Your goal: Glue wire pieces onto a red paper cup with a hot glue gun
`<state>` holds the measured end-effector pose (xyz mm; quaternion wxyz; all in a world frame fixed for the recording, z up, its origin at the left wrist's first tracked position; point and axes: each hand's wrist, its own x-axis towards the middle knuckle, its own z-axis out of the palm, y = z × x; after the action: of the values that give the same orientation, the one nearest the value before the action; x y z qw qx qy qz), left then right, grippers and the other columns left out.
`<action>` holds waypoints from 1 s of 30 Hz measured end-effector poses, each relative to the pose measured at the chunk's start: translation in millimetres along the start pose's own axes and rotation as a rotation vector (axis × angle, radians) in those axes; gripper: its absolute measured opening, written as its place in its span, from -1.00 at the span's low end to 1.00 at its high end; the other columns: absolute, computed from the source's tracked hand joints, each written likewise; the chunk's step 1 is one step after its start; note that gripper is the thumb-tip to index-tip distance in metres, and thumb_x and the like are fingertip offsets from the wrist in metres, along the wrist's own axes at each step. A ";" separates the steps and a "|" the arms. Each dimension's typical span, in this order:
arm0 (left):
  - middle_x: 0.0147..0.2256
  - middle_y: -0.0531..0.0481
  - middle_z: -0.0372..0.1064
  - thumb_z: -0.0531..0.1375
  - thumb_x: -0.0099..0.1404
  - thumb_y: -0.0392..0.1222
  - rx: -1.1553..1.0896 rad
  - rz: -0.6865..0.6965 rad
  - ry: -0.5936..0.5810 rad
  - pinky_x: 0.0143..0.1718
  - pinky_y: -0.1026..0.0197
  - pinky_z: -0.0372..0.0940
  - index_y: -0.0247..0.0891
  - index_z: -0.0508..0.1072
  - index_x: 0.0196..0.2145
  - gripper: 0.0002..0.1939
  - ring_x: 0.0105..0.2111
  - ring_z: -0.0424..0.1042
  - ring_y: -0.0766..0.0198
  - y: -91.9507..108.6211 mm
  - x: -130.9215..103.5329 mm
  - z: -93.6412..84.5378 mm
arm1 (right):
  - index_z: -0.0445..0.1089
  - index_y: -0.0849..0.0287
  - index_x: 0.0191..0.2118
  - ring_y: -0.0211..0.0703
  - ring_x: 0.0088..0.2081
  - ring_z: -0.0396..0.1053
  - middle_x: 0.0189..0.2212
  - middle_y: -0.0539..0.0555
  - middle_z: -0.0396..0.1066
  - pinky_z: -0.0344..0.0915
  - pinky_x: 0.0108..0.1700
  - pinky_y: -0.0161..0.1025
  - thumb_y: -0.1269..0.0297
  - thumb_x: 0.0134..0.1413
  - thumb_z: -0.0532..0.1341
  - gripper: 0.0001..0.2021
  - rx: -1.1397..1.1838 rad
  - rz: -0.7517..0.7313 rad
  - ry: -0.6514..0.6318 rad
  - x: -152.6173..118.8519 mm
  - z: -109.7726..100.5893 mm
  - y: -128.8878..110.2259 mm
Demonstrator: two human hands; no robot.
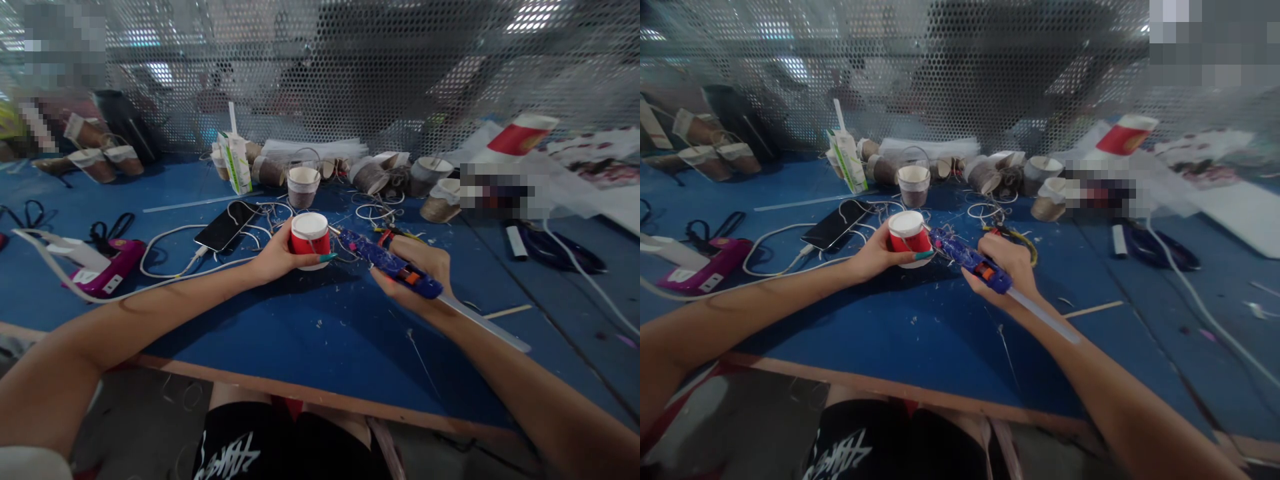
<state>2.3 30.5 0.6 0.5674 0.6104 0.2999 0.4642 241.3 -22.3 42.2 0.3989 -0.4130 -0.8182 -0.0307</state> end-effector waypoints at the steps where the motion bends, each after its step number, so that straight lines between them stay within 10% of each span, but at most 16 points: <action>1: 0.05 -0.19 0.39 0.47 -0.08 -0.17 0.006 -0.001 0.000 0.26 -0.28 0.15 -0.25 0.30 0.05 -0.25 0.14 0.34 -0.10 0.3 0.1 0.0 | -0.04 0.07 -0.58 -0.31 -0.59 0.00 -0.63 -0.09 0.04 0.01 -0.49 -0.24 0.35 -0.07 0.21 -0.67 -0.007 0.013 -0.008 -0.4 0.1 1.5; 10: 0.03 -0.15 0.38 0.48 -0.14 -0.16 -0.009 0.005 0.004 0.25 -0.25 0.18 -0.23 0.28 0.03 -0.23 0.13 0.34 -0.08 -2.2 1.4 1.8 | 0.19 0.10 -0.41 -0.05 -0.40 0.30 -0.38 0.16 0.35 0.11 -0.42 -0.18 0.18 -0.03 0.22 -0.81 -0.525 0.355 -0.199 10.8 -12.9 19.7; 21: -0.04 -0.13 0.37 0.48 -0.12 -0.12 -0.016 -0.018 0.029 0.16 -0.24 0.30 -0.18 0.20 0.17 -0.08 0.03 0.39 -0.05 1.4 1.6 2.6 | 0.17 0.40 0.06 0.46 0.12 0.14 0.05 0.54 0.14 0.19 0.09 0.23 0.12 -0.17 0.41 -0.29 -0.533 0.616 -0.303 19.4 -13.0 29.4; 25: -0.01 -0.14 0.36 0.47 -0.06 -0.08 -0.022 -0.031 -0.008 0.16 -0.24 0.28 -0.17 0.20 0.13 -0.15 0.05 0.39 -0.05 -1.3 1.1 2.4 | 0.07 0.24 0.13 0.43 0.16 0.12 0.12 0.41 0.09 0.14 0.14 0.30 0.20 -0.32 0.42 -0.16 -0.236 0.412 -0.299 16.4 -18.6 14.4; 30: 0.01 -0.16 0.35 0.40 0.09 0.06 0.058 0.022 -0.052 0.19 -0.19 0.25 -0.20 0.21 0.06 -0.31 0.09 0.35 -0.05 -7.5 1.3 -2.3 | 0.12 0.09 -0.11 0.12 -0.02 0.28 -0.08 0.22 0.28 0.27 0.03 0.12 0.12 0.04 0.24 -0.64 0.080 0.227 -0.107 5.1 3.1 -10.6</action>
<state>1.9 34.0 -6.6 0.5519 0.6418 0.2915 0.4455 230.2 -24.7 46.5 0.3715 -0.4879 -0.7868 0.0695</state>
